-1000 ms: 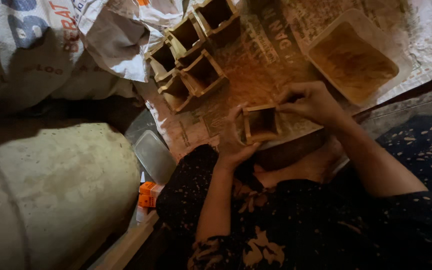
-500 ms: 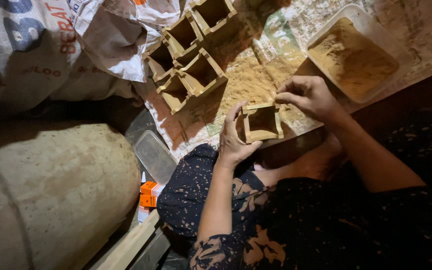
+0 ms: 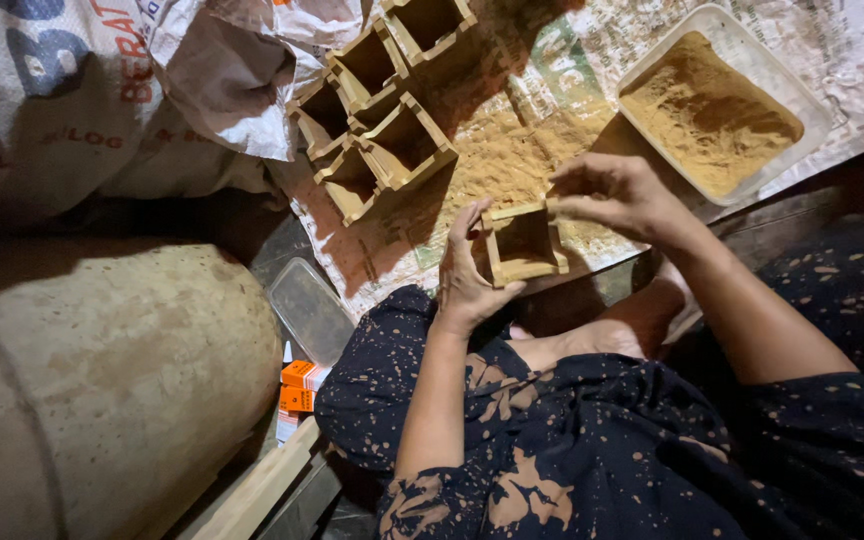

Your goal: The person assembles a small wooden model by applying glue to the edges of wooden pieces and joining them together.

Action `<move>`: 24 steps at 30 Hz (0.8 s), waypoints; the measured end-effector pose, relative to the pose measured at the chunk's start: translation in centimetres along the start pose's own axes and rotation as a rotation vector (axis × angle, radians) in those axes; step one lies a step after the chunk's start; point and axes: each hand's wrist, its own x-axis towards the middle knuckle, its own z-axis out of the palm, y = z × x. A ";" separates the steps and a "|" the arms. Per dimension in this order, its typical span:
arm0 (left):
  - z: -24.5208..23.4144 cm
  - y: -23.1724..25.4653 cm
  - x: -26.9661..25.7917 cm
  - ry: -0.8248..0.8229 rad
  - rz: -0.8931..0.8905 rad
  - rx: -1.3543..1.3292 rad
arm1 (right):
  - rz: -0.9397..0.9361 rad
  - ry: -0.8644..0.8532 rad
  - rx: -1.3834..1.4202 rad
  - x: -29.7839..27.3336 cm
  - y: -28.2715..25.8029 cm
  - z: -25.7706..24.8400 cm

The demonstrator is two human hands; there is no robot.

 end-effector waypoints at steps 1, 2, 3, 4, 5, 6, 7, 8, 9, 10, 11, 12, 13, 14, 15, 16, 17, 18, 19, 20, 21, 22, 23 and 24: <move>0.2 0.2 0.1 0.010 0.052 0.038 | -0.042 0.013 -0.060 0.1 0.1 0.1; 0.2 0.3 0.1 0.019 0.102 0.076 | -0.082 0.027 -0.119 0.1 0.3 0.4; 0.6 -0.3 -0.1 0.017 0.101 0.076 | -0.080 0.028 -0.118 -0.1 0.1 0.1; 0.8 -0.9 -0.3 0.035 0.118 0.067 | -0.156 0.104 -0.241 0.0 -0.2 -0.1; 0.9 -1.6 -0.4 0.052 0.135 0.058 | -0.233 0.181 -0.364 0.0 -0.4 -0.3; 0.9 -0.9 -0.4 0.058 0.132 0.061 | -0.235 0.175 -0.363 -0.1 0.4 -1.8; 0.8 -0.2 -0.5 0.058 0.170 -0.001 | -0.363 0.327 -0.662 -0.1 1.3 -3.2; 0.8 0.6 -0.5 0.056 0.207 -0.064 | -0.493 0.473 -0.959 -0.3 2.2 -4.6; 0.9 0.6 -0.6 0.060 0.204 -0.062 | -0.494 0.468 -0.957 -0.6 4.4 -6.5; 1.0 0.7 -0.7 0.078 0.216 0.047 | -0.322 0.570 -1.229 -1.1 6.6 -8.4; 1.1 0.7 -0.7 0.097 0.227 0.157 | -0.135 0.666 -1.494 -1.6 8.8 -10.3; 1.4 0.6 -0.6 0.097 0.228 0.153 | -0.134 0.668 -1.498 -1.4 9.2 -10.7; 1.6 0.5 -0.5 0.109 0.234 0.189 | 0.116 0.550 -1.425 -1.2 9.6 -11.2; 1.7 0.4 -0.4 0.123 0.238 0.228 | 0.355 0.424 -1.333 -0.8 10.0 -11.4; 1.7 0.6 -0.3 0.125 0.238 0.228 | 0.353 0.423 -1.334 -0.7 9.6 -11.3; 1.7 0.8 -0.3 0.125 0.242 0.242 | 0.354 0.428 -1.362 -0.6 9.2 -11.0; 1.6 1.0 -0.3 0.124 0.247 0.257 | 0.354 0.434 -1.389 -0.6 8.9 -10.8; 1.8 0.8 -0.4 0.128 0.244 0.256 | 0.352 0.429 -1.392 -0.4 8.4 -10.6; 1.9 0.6 -0.6 0.120 0.236 0.290 | 0.424 0.432 -1.375 -0.3 7.9 -10.4; 1.9 0.3 -0.6 0.113 0.231 0.325 | 0.492 0.437 -1.357 0.1 7.3 -10.1; 1.9 0.4 -0.6 0.119 0.231 0.325 | 0.487 0.435 -1.360 -0.6 7.4 -9.8; 1.9 0.5 -0.6 0.134 0.249 0.323 | 0.200 0.505 -1.344 -1.3 7.5 -9.5; 1.9 0.6 -0.6 0.148 0.267 0.321 | -0.087 0.564 -1.308 -2.0 7.6 -9.2; 1.9 0.8 -0.5 0.149 0.260 0.320 | -0.084 0.556 -1.309 -1.9 5.2 -7.0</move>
